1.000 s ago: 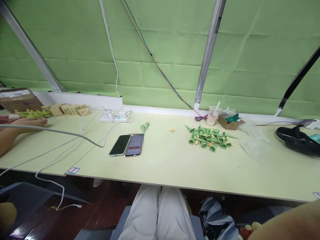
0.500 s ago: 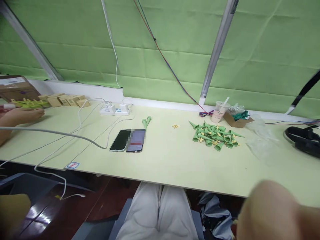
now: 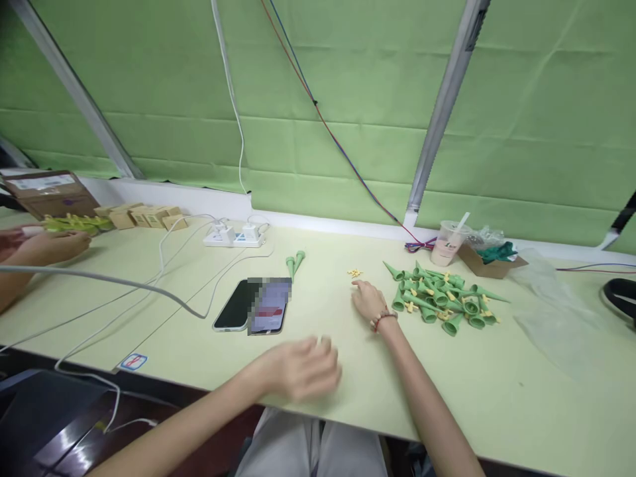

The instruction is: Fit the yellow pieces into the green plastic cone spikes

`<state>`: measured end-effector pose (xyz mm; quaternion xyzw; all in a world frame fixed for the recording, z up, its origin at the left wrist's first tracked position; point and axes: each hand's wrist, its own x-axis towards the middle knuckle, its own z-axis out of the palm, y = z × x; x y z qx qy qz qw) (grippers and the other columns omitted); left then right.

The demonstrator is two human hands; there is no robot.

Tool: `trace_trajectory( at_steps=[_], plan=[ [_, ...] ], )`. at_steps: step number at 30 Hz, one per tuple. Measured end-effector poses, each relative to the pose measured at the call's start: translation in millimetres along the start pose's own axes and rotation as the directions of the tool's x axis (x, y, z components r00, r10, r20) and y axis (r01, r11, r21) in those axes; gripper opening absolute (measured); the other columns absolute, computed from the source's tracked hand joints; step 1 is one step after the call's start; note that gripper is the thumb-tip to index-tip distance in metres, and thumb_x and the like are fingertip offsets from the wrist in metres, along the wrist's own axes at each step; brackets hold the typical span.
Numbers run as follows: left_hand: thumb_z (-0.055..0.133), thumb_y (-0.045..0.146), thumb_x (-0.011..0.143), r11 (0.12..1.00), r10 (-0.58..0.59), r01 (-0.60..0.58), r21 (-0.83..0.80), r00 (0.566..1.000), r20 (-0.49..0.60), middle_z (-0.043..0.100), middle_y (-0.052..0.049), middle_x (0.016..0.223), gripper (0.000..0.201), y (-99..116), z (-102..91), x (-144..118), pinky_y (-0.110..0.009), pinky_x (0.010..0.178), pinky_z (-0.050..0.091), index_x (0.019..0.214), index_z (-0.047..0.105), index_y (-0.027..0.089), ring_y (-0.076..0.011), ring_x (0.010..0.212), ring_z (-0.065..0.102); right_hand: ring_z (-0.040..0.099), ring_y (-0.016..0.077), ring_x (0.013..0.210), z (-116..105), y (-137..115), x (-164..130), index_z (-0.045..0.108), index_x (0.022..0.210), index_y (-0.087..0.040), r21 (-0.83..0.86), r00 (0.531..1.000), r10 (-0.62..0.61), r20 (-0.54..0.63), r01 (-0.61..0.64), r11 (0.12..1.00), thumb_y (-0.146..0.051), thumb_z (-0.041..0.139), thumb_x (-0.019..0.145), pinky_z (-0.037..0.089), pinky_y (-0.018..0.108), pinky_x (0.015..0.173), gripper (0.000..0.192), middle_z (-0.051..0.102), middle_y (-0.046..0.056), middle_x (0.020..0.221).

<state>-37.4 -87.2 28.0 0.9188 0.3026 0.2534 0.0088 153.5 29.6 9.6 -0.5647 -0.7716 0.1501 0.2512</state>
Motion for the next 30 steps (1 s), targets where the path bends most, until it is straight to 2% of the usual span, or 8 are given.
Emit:
trace_trajectory(
  at_steps=[3, 7, 11, 14, 17, 22, 25, 30],
  plan=[
    [0.037, 0.014, 0.084, 0.962, -0.179, 0.155, 0.226, 0.98, 0.089, 0.061, -0.01, 0.096, 0.025, -50, 3.6, 38, -0.036, 0.085, 0.04, 0.098, 0.057, 0.017, -0.0202, 0.098, 0.053, 0.056, 0.0213, 0.1, 19, 21, 2, 0.055, 0.108, -0.016, -0.092, 0.996, 0.011, -0.093, -0.019, 0.996, -0.015, 0.047, 0.078, 0.042, 0.032, 0.083, 0.031, 0.061, 0.011, 0.104],
    [0.029, 0.008, 0.084, 0.683, -0.637, 0.594, 0.425, 0.769, -0.052, 0.043, -0.016, 0.129, 0.043, -128, 10.5, 73, -0.038, 0.097, 0.029, 0.126, 0.04, 0.015, -0.0243, 0.124, 0.035, 0.053, 0.0217, 0.102, 28, 27, -4, 0.051, 0.112, -0.018, -0.1, 0.988, -0.041, -0.147, 0.026, 0.995, -0.012, 0.037, 0.082, 0.041, 0.033, 0.083, 0.034, 0.06, 0.009, 0.108],
    [0.031, 0.009, 0.083, 0.57, -0.749, 0.689, 0.446, 0.66, -0.063, 0.047, -0.022, 0.122, 0.042, -173, 16.6, 81, -0.044, 0.095, 0.027, 0.123, 0.043, 0.01, -0.0305, 0.121, 0.037, 0.051, 0.0224, 0.104, 27, 26, -5, 0.053, 0.111, -0.018, -0.108, 0.99, -0.053, -0.133, 0.039, 0.993, -0.014, 0.039, 0.082, 0.039, 0.034, 0.085, 0.032, 0.059, 0.009, 0.111],
    [0.03, 0.003, 0.08, 0.595, -0.737, 0.665, 0.452, 0.676, -0.024, 0.053, -0.017, 0.115, 0.04, -172, 20.9, 82, -0.04, 0.096, 0.026, 0.114, 0.05, 0.014, -0.0254, 0.117, 0.041, 0.051, 0.0224, 0.102, 25, 28, -4, 0.054, 0.11, -0.019, -0.099, 0.99, -0.064, -0.124, 0.052, 0.994, -0.015, 0.041, 0.081, 0.039, 0.035, 0.085, 0.032, 0.059, 0.009, 0.11],
    [0.031, -0.002, 0.077, 0.626, -0.716, 0.638, 0.449, 0.698, 0.009, 0.055, -0.013, 0.111, 0.047, -150, 29.1, 87, -0.036, 0.093, 0.029, 0.116, 0.047, 0.017, -0.0201, 0.104, 0.049, 0.051, 0.0222, 0.102, 23, 32, -4, 0.055, 0.107, -0.019, -0.084, 0.99, -0.073, -0.118, 0.063, 0.994, -0.016, 0.042, 0.08, 0.039, 0.035, 0.085, 0.03, 0.059, 0.009, 0.108],
    [0.025, -0.001, 0.079, 0.6, -0.724, 0.67, 0.436, 0.687, -0.06, 0.048, -0.016, 0.116, 0.05, -113, 46.0, 103, -0.038, 0.084, 0.035, 0.123, 0.042, 0.017, -0.0237, 0.099, 0.05, 0.051, 0.0212, 0.1, 23, 36, -5, 0.057, 0.104, -0.018, -0.064, 0.992, -0.078, -0.104, 0.071, 0.995, -0.018, 0.042, 0.081, 0.039, 0.035, 0.086, 0.027, 0.059, 0.008, 0.106],
    [0.028, 0.002, 0.08, 0.575, -0.732, 0.723, 0.383, 0.663, -0.154, 0.047, -0.018, 0.116, 0.05, -110, 45.7, 108, -0.042, 0.087, 0.032, 0.126, 0.04, 0.015, -0.0278, 0.106, 0.043, 0.051, 0.0207, 0.1, 22, 36, -5, 0.058, 0.102, -0.019, -0.062, 0.991, -0.081, -0.109, 0.075, 0.995, -0.018, 0.042, 0.081, 0.039, 0.034, 0.085, 0.026, 0.059, 0.007, 0.106],
    [0.035, 0.005, 0.08, 0.628, -0.738, 0.715, 0.306, 0.673, -0.059, 0.057, -0.014, 0.096, 0.032, -115, 34.8, 102, -0.038, 0.087, 0.033, 0.099, 0.059, 0.014, -0.0251, 0.101, 0.046, 0.051, 0.0195, 0.099, 21, 35, -5, 0.059, 0.099, -0.02, -0.066, 0.99, -0.088, -0.112, 0.081, 0.995, -0.018, 0.043, 0.081, 0.04, 0.034, 0.085, 0.025, 0.059, 0.006, 0.105]
  ],
)
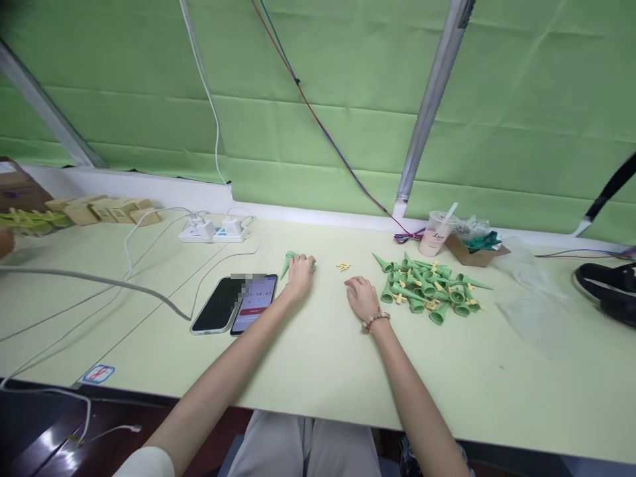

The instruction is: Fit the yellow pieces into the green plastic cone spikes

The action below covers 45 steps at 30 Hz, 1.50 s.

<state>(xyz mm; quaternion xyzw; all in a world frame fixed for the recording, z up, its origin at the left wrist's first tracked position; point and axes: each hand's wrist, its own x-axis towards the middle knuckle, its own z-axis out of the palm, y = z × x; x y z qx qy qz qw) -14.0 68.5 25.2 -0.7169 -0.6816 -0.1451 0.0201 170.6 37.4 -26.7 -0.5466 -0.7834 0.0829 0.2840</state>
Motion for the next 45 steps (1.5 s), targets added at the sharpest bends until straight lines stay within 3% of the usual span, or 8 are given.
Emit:
trace_trajectory(
  at_steps=[6, 8, 11, 16, 23, 39, 42, 45],
  plan=[
    [0.033, 0.011, 0.084, 0.889, -0.028, -0.086, -0.449, 0.97, -0.242, 0.047, -0.012, 0.11, 0.034, 4, -17.3, -30, -0.032, 0.075, 0.043, 0.112, 0.05, 0.019, -0.0182, 0.085, 0.054, 0.051, 0.02, 0.1, 6, 7, 4, 0.055, 0.108, -0.018, 0.034, 0.998, 0.039, -0.041, -0.037, 0.999, -0.019, 0.043, 0.08, 0.041, 0.034, 0.086, 0.031, 0.059, 0.007, 0.106],
    [0.039, 0.021, 0.084, 0.681, -0.115, -0.137, -0.72, 0.95, -0.29, 0.045, -0.01, 0.111, 0.028, 7, -23.0, -38, -0.029, 0.075, 0.045, 0.11, 0.05, 0.02, -0.0149, 0.083, 0.056, 0.052, 0.0206, 0.099, 10, 9, 9, 0.05, 0.117, -0.016, 0.027, 0.994, 0.086, -0.073, -0.085, 0.996, -0.019, 0.044, 0.079, 0.041, 0.035, 0.086, 0.038, 0.058, 0.009, 0.108],
    [0.048, 0.033, 0.08, 0.195, -0.174, -0.019, -0.981, 0.983, -0.054, 0.048, -0.007, 0.106, 0.029, 6, -25.5, -43, -0.027, 0.067, 0.047, 0.106, 0.052, 0.02, -0.0082, 0.063, 0.056, 0.051, 0.022, 0.102, 16, 9, 22, 0.043, 0.126, -0.016, -0.021, 0.987, 0.116, -0.114, -0.119, 0.993, -0.018, 0.042, 0.08, 0.041, 0.037, 0.086, 0.046, 0.053, 0.011, 0.119],
    [0.052, 0.032, 0.072, -0.268, -0.015, 0.283, -0.921, 0.954, 0.298, 0.055, -0.003, 0.088, 0.028, 1, -18.3, -45, -0.022, 0.051, 0.043, 0.094, 0.058, 0.016, -0.0042, 0.048, 0.05, 0.044, 0.0238, 0.114, 22, 8, 40, 0.053, 0.118, -0.022, -0.086, 0.996, 0.052, -0.074, -0.058, 0.995, -0.017, 0.039, 0.084, 0.036, 0.041, 0.09, 0.037, 0.051, 0.008, 0.127],
    [0.035, 0.034, 0.078, -0.36, 0.107, 0.5, -0.788, 0.861, 0.498, 0.049, 0.0, 0.06, 0.035, -1, -15.2, -49, -0.018, 0.032, 0.015, 0.092, 0.057, 0.01, -0.0017, 0.031, 0.024, 0.055, 0.0202, 0.098, 21, 15, 27, 0.06, 0.102, -0.018, 0.102, 0.989, 0.037, -0.145, -0.022, 0.995, -0.02, 0.05, 0.077, 0.041, 0.035, 0.086, 0.027, 0.063, 0.008, 0.104],
    [0.039, 0.033, 0.084, -0.623, 0.301, 0.538, -0.568, 0.835, 0.46, 0.052, -0.003, 0.059, 0.034, 10, -8.6, -52, -0.02, 0.044, 0.034, 0.102, 0.054, 0.009, -0.0085, 0.044, 0.043, 0.059, 0.0221, 0.087, 12, -1, 3, 0.067, 0.088, -0.017, 0.226, 0.955, 0.137, -0.264, -0.077, 0.971, -0.029, 0.043, 0.082, 0.044, 0.036, 0.08, 0.027, 0.068, 0.01, 0.09],
    [0.036, 0.036, 0.085, -0.634, 0.315, 0.554, -0.54, 0.822, 0.474, 0.053, -0.003, 0.061, 0.038, 8, -8.1, -52, -0.021, 0.046, 0.036, 0.104, 0.055, 0.009, -0.0094, 0.046, 0.046, 0.061, 0.0205, 0.077, 7, -9, 0, 0.067, 0.085, -0.015, 0.452, 0.892, 0.33, -0.308, -0.168, 0.876, -0.041, 0.041, 0.083, 0.046, 0.034, 0.071, 0.037, 0.068, 0.01, 0.084],
    [0.033, 0.035, 0.087, -0.666, 0.297, 0.537, -0.519, 0.828, 0.475, 0.055, -0.004, 0.065, 0.037, 7, -7.7, -51, -0.022, 0.047, 0.038, 0.105, 0.056, 0.011, -0.0096, 0.048, 0.047, 0.061, 0.0167, 0.063, 3, -16, 1, 0.067, 0.081, -0.014, 0.762, 0.819, 0.554, -0.147, -0.263, 0.592, -0.053, 0.05, 0.073, 0.047, 0.028, 0.056, 0.043, 0.067, 0.007, 0.072]
  ],
)
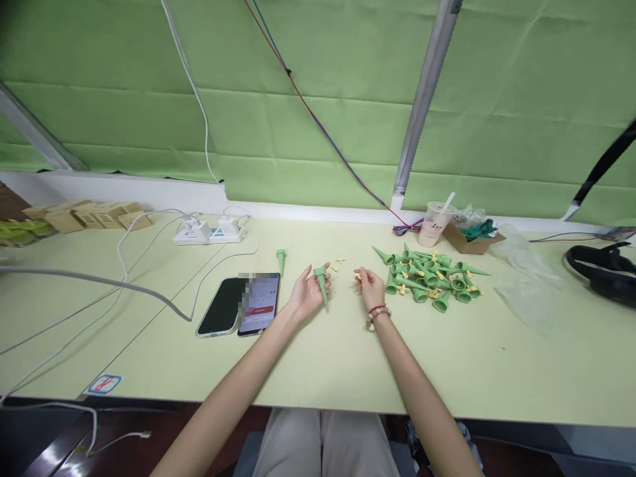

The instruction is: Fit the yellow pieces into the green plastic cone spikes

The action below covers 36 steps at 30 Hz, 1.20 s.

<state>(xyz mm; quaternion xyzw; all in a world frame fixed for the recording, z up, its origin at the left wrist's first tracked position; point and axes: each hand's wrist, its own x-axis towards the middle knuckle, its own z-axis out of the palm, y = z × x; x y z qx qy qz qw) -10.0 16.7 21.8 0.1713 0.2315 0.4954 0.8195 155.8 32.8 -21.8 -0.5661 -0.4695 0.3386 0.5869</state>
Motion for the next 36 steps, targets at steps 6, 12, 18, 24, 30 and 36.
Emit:
trace_trajectory(
  at_steps=[6, 12, 18, 24, 30, 36],
  plan=[
    [0.045, 0.03, 0.085, 0.998, 0.057, -0.056, -0.014, 0.998, 0.026, 0.059, -0.003, 0.072, 0.028, 2, 1.3, 3, -0.022, 0.055, 0.044, 0.105, 0.057, 0.014, -0.0091, 0.057, 0.054, 0.064, 0.0145, 0.077, 2, -21, -7, 0.068, 0.08, -0.017, 0.344, 0.965, 0.207, 0.158, -0.251, 0.905, -0.036, 0.077, 0.05, 0.05, 0.025, 0.068, 0.037, 0.069, 0.005, 0.083],
    [0.057, 0.018, 0.078, 0.995, 0.103, -0.103, 0.014, 0.994, 0.029, 0.062, -0.002, 0.08, 0.022, 1, 1.6, 5, -0.021, 0.066, 0.047, 0.1, 0.058, 0.017, -0.0101, 0.071, 0.061, 0.061, 0.0121, 0.081, 1, -36, -16, 0.068, 0.085, -0.019, 0.356, 0.969, 0.141, 0.202, -0.207, 0.911, -0.031, 0.077, 0.053, 0.047, 0.024, 0.073, 0.036, 0.069, 0.003, 0.089],
    [0.066, 0.012, 0.068, 0.969, 0.186, -0.187, 0.16, 0.982, 0.018, 0.062, -0.003, 0.085, 0.02, -2, 1.8, 4, -0.021, 0.069, 0.048, 0.084, 0.053, 0.014, -0.0095, 0.069, 0.062, 0.059, 0.0087, 0.069, 3, -40, -18, 0.067, 0.088, -0.021, 0.392, 0.966, 0.175, 0.192, -0.239, 0.889, -0.042, 0.07, 0.062, 0.044, 0.02, 0.061, 0.034, 0.068, 0.002, 0.085],
    [0.071, 0.018, 0.064, 0.942, 0.203, -0.22, 0.252, 0.975, 0.092, 0.056, 0.004, 0.069, 0.039, -6, -2.4, 5, -0.018, 0.057, 0.046, 0.099, 0.053, 0.018, -0.0054, 0.055, 0.056, 0.062, 0.0115, 0.078, 3, -44, -20, 0.065, 0.09, -0.022, 0.403, 0.959, 0.171, 0.226, -0.252, 0.88, -0.041, 0.072, 0.061, 0.044, 0.021, 0.065, 0.035, 0.069, 0.003, 0.089],
    [0.071, 0.022, 0.065, 0.969, 0.173, -0.186, 0.162, 0.981, 0.092, 0.053, 0.002, 0.066, 0.035, -6, 1.5, 7, -0.015, 0.052, 0.042, 0.094, 0.055, 0.011, -0.0035, 0.052, 0.05, 0.061, 0.0131, 0.078, 4, -42, -22, 0.065, 0.092, -0.02, 0.296, 0.972, 0.1, 0.215, -0.162, 0.941, -0.042, 0.07, 0.062, 0.046, 0.023, 0.064, 0.038, 0.068, 0.005, 0.088],
    [0.051, 0.057, 0.073, 0.921, 0.169, -0.19, 0.339, 0.981, 0.093, 0.043, 0.006, 0.05, 0.042, -9, 8.9, 3, -0.015, 0.035, 0.027, 0.083, 0.047, 0.016, -0.0038, 0.035, 0.038, 0.062, 0.017, 0.077, 9, -46, -30, 0.067, 0.086, -0.019, 0.167, 0.966, -0.089, 0.244, 0.048, 0.985, -0.043, 0.065, 0.066, 0.048, 0.028, 0.065, 0.032, 0.069, 0.007, 0.085]
  ],
)
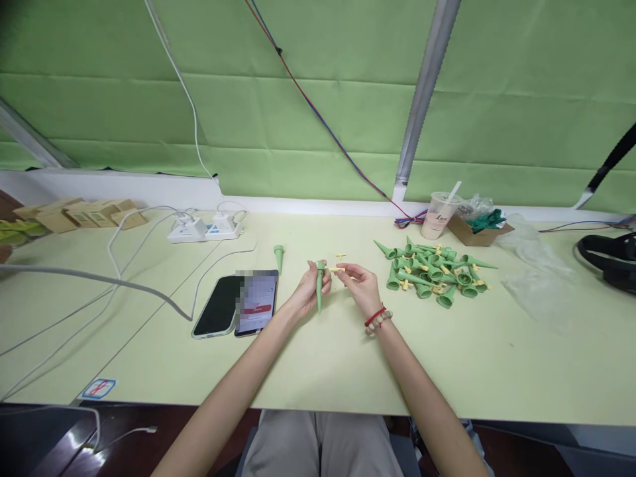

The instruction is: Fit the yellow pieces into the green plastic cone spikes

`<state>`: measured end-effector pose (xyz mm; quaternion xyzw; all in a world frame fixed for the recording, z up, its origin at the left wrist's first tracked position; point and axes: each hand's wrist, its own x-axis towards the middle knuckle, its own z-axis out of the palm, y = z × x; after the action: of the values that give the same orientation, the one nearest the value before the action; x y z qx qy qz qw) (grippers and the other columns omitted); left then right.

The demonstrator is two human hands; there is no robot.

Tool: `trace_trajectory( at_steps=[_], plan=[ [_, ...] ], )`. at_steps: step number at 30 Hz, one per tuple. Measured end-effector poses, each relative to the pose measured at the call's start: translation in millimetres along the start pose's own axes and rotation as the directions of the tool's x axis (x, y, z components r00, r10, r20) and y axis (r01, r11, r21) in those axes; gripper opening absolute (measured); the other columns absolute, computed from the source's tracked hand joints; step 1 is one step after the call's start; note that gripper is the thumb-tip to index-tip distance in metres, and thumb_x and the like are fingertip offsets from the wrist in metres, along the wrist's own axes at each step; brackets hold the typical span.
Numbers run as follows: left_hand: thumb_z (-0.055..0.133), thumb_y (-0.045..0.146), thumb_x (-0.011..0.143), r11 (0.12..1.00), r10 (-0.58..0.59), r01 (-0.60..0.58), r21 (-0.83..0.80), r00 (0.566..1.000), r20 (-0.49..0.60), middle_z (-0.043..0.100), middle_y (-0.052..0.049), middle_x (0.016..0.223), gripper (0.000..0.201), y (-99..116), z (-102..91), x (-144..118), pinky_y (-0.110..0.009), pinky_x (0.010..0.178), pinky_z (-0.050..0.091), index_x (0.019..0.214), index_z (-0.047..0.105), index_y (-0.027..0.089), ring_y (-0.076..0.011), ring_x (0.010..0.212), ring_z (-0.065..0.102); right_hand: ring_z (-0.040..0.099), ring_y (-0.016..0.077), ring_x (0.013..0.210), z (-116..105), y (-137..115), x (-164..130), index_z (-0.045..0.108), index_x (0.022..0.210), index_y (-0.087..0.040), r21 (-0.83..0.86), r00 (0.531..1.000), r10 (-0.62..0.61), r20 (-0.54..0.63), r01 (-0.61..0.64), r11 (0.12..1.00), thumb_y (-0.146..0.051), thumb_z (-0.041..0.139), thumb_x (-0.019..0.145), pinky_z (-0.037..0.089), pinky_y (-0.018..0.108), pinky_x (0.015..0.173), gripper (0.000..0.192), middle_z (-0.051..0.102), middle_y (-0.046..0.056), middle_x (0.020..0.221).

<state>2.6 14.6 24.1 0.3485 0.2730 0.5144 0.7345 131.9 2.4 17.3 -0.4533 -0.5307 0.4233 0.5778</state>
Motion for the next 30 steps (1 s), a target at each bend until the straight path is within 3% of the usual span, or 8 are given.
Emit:
trace_trajectory(
  at_steps=[5, 13, 19, 24, 30],
  plan=[
    [0.027, 0.069, 0.075, 0.997, -0.04, 0.043, 0.069, 0.998, -0.05, 0.04, 0.006, 0.044, 0.051, -1, 3.2, -2, -0.016, 0.028, 0.017, 0.078, 0.039, 0.019, -0.0051, 0.026, 0.03, 0.063, 0.0176, 0.076, 5, -8, -7, 0.07, 0.078, -0.021, -0.137, 0.996, -0.081, 0.03, 0.084, 0.987, -0.036, 0.064, 0.069, 0.048, 0.029, 0.068, 0.018, 0.07, 0.004, 0.085],
    [0.023, 0.049, 0.084, 0.988, -0.051, 0.056, 0.144, 0.998, -0.041, 0.031, 0.009, 0.03, 0.035, -5, 0.7, -2, -0.017, 0.025, 0.013, 0.083, 0.042, 0.02, -0.0092, 0.019, 0.026, 0.061, 0.0174, 0.078, 8, -8, -11, 0.071, 0.074, -0.022, -0.235, 0.986, -0.163, 0.027, 0.165, 0.958, -0.03, 0.064, 0.069, 0.044, 0.027, 0.062, 0.011, 0.071, 0.003, 0.082],
    [0.019, 0.044, 0.084, 0.996, 0.028, -0.024, 0.086, 0.999, -0.041, 0.029, 0.008, 0.027, 0.037, -5, 2.7, -4, -0.019, 0.026, 0.014, 0.08, 0.046, 0.019, -0.0108, 0.018, 0.029, 0.059, 0.0164, 0.074, 9, -9, -14, 0.071, 0.075, -0.024, -0.287, 0.966, -0.257, 0.042, 0.258, 0.923, -0.032, 0.063, 0.071, 0.044, 0.028, 0.06, 0.012, 0.07, 0.003, 0.081],
    [0.019, 0.046, 0.084, 0.998, 0.028, -0.023, 0.059, 0.997, -0.078, 0.03, 0.008, 0.027, 0.041, -6, 1.6, -5, -0.019, 0.028, 0.014, 0.083, 0.048, 0.018, -0.0097, 0.019, 0.03, 0.06, 0.017, 0.075, 10, -8, -14, 0.071, 0.075, -0.024, -0.283, 0.966, -0.254, 0.04, 0.255, 0.925, -0.033, 0.062, 0.071, 0.044, 0.028, 0.061, 0.012, 0.07, 0.003, 0.081],
    [0.015, 0.041, 0.086, 0.99, 0.11, -0.101, 0.098, 0.99, -0.093, 0.03, 0.007, 0.026, 0.039, -10, 3.1, -6, -0.018, 0.027, 0.013, 0.081, 0.047, 0.019, -0.0099, 0.019, 0.029, 0.059, 0.016, 0.069, 13, -10, -18, 0.071, 0.073, -0.024, -0.303, 0.96, -0.28, 0.031, 0.276, 0.912, -0.031, 0.064, 0.071, 0.044, 0.028, 0.059, 0.011, 0.07, 0.003, 0.077]
  ],
)
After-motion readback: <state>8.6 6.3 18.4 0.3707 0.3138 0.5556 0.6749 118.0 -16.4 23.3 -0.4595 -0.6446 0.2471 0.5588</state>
